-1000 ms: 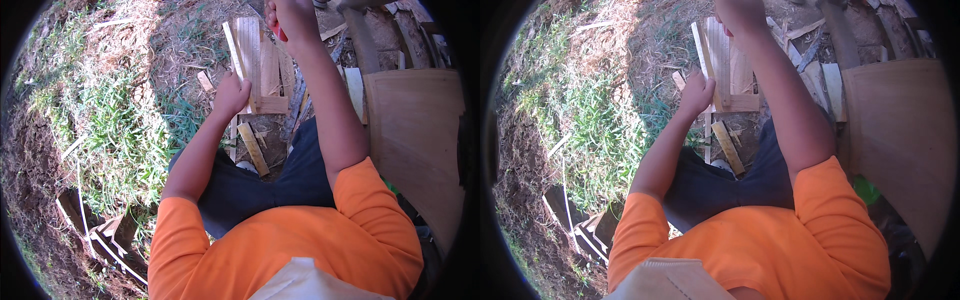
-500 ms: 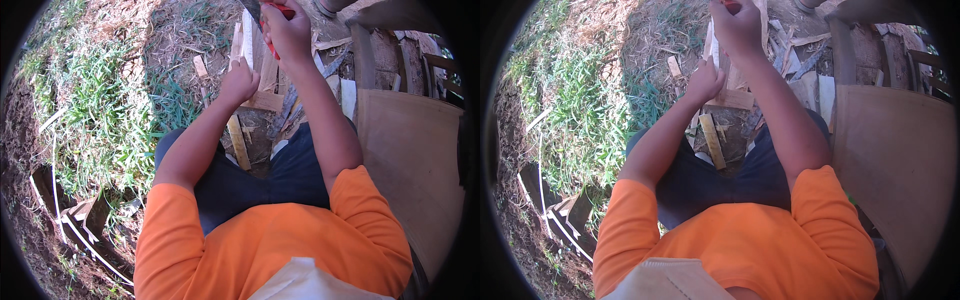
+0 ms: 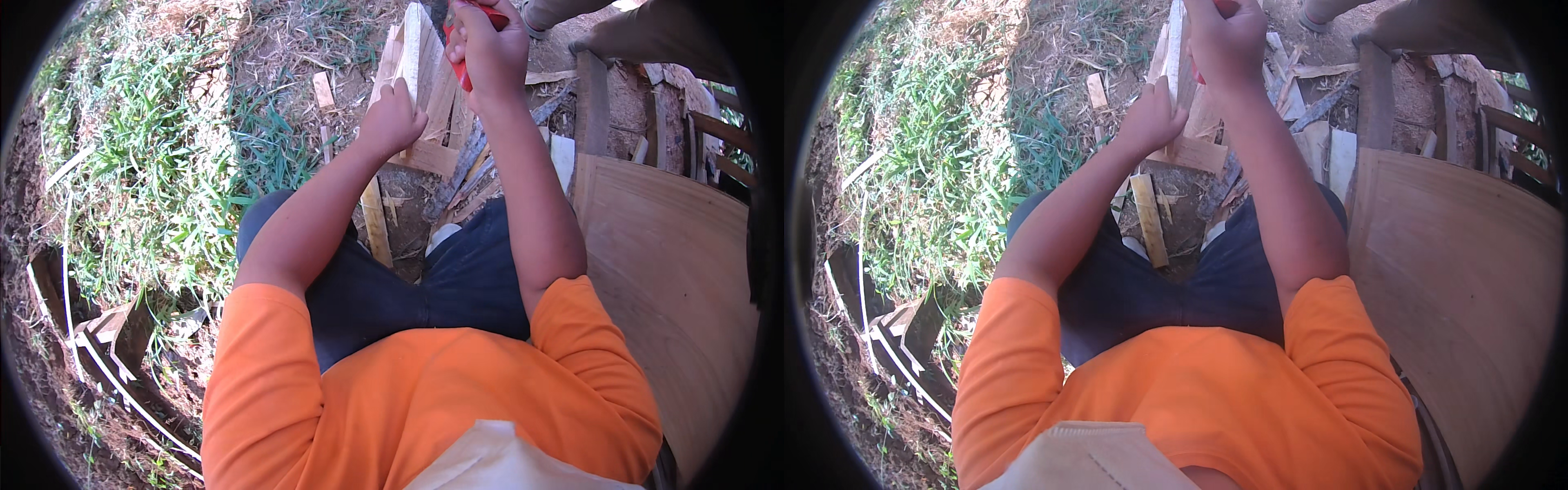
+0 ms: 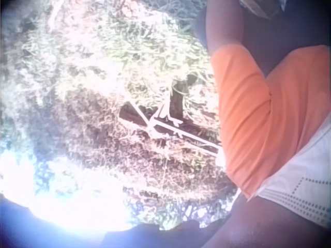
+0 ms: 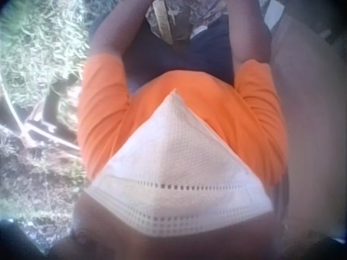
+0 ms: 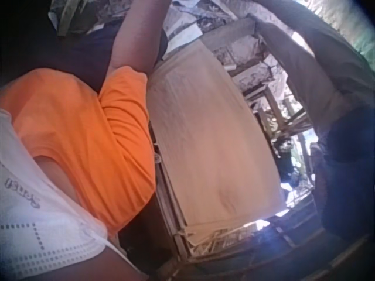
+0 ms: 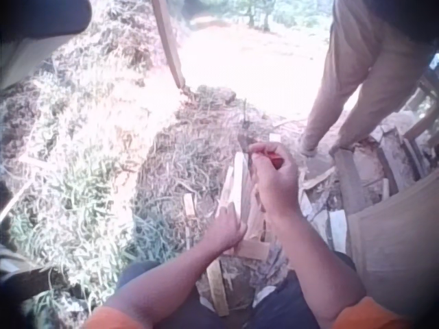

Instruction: The person uses a red hand saw to cut a piece of wood held between their legs. After sawing, they switch to a chisel and a wooden mallet to split the wood further.

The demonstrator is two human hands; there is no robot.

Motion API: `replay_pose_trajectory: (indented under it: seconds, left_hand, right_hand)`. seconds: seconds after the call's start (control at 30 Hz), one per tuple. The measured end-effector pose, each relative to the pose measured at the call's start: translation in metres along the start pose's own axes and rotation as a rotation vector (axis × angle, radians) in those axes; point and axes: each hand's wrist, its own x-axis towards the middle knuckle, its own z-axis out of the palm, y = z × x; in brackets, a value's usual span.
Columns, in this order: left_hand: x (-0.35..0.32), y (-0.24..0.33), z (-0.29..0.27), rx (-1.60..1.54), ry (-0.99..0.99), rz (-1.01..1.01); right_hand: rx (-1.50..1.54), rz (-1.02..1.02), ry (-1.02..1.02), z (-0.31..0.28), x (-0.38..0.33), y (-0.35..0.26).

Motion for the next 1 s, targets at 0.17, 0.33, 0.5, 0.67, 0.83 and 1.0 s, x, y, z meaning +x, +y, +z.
replay_pose_trajectory:
  seconds: [0.17, 0.33, 0.5, 0.67, 0.83, 1.0]
  left_hand:
    - [0.0, -0.008, 0.007, 0.008, 0.073, 0.039]
    - [-0.001, -0.002, 0.005, 0.011, 0.05, 0.015]
    - [-0.003, -0.009, 0.009, -0.004, 0.121, 0.062]
    - [-0.003, -0.006, 0.01, -0.006, 0.146, 0.076]
    - [-0.003, -0.007, 0.01, -0.014, 0.119, 0.06]
    - [-0.005, -0.008, 0.008, -0.021, 0.112, 0.049]
  right_hand:
    - [0.072, -0.015, -0.022, 0.004, -0.001, -0.003]
    - [0.057, -0.031, -0.046, 0.01, -0.003, -0.001]
    - [-0.017, -0.049, -0.001, 0.015, -0.005, 0.002]
    - [0.026, -0.115, -0.045, 0.007, 0.004, 0.008]
    - [-0.041, -0.103, -0.034, 0.01, 0.005, 0.009]
    - [-0.115, -0.041, -0.039, 0.022, -0.003, 0.005]
